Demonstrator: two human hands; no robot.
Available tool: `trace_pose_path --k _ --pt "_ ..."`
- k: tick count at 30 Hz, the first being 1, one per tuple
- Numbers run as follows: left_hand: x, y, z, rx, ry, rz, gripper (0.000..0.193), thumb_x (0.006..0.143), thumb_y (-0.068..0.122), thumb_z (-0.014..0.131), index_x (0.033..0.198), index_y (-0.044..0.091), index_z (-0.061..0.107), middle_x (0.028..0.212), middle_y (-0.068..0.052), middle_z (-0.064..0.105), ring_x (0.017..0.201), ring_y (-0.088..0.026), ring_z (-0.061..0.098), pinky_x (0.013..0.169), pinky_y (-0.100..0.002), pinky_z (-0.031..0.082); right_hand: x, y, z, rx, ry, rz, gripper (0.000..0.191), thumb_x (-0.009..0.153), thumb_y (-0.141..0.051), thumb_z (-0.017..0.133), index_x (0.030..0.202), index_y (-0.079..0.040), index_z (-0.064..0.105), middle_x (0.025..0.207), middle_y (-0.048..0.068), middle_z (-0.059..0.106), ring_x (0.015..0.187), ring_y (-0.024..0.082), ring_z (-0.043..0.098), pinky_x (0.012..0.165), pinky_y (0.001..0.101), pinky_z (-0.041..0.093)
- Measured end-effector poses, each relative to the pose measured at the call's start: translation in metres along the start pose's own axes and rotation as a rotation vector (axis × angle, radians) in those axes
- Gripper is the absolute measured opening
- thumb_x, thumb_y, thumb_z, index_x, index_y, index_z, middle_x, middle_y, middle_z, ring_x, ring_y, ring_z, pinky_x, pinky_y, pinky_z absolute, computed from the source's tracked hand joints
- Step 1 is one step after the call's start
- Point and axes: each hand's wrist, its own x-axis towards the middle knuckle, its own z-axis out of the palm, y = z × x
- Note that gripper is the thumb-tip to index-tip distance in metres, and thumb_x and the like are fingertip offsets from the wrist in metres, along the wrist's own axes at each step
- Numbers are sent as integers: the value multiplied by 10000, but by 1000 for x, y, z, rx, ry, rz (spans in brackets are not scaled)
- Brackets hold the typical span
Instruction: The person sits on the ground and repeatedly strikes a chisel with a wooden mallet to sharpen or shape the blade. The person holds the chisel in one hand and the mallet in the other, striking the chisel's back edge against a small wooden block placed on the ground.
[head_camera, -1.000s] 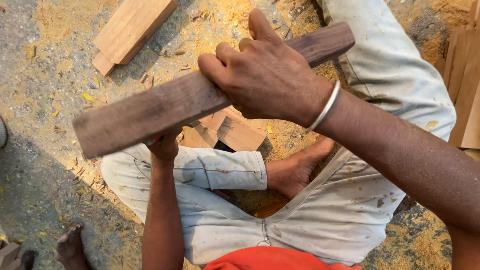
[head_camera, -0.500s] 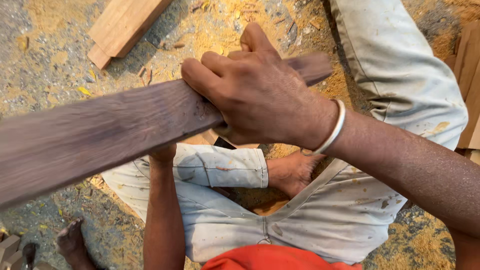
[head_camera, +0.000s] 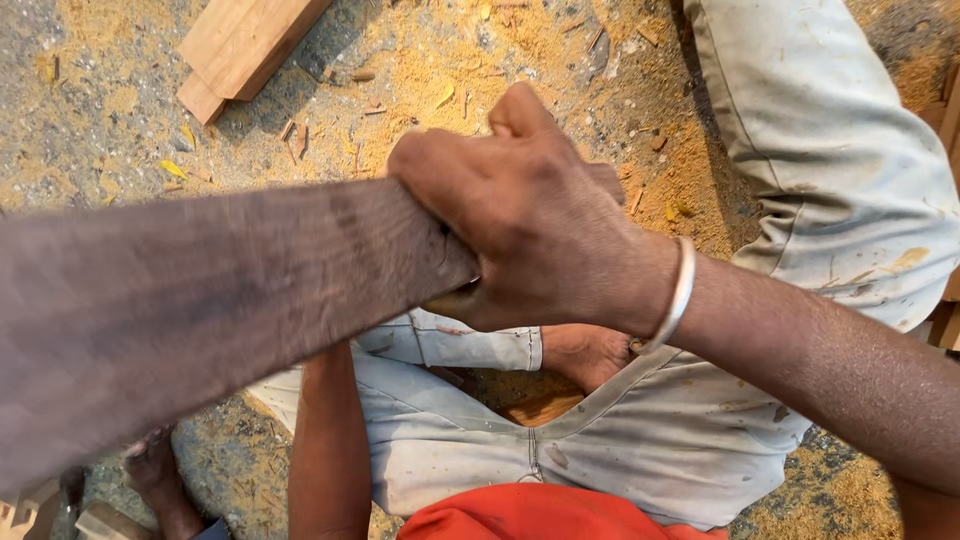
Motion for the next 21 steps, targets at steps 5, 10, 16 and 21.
trace_pose_path --k 5,10,16,21 --pt "8 -5 8 -7 -4 12 217 901 88 653 771 61 482 585 -39 465 464 -136 437 482 -337 414 9 -4 -2 -696 -242 -83 295 944 -330 791 1014 -145 573 683 -24 527 527 125 552 888 378 391" --pt "28 21 19 -6 16 20 241 888 95 646 737 65 460 553 -37 438 430 -131 413 457 -339 403 5 -5 -10 -160 -35 41 532 741 -359 894 1050 -50 590 782 36 565 644 206 584 761 422 347" --pt "48 97 9 -334 138 244 270 872 103 637 696 70 435 514 -34 406 389 -126 384 426 -342 390 -41 54 3 -252 -146 332 590 778 -381 909 1083 -66 514 851 29 556 700 165 489 812 383 334" --pt "60 113 30 -339 24 230 294 878 91 632 679 53 419 553 -41 406 398 -147 395 434 -325 394 -76 137 53 -510 -409 706 573 714 -385 895 1048 -65 557 804 52 594 640 189 525 767 393 356"
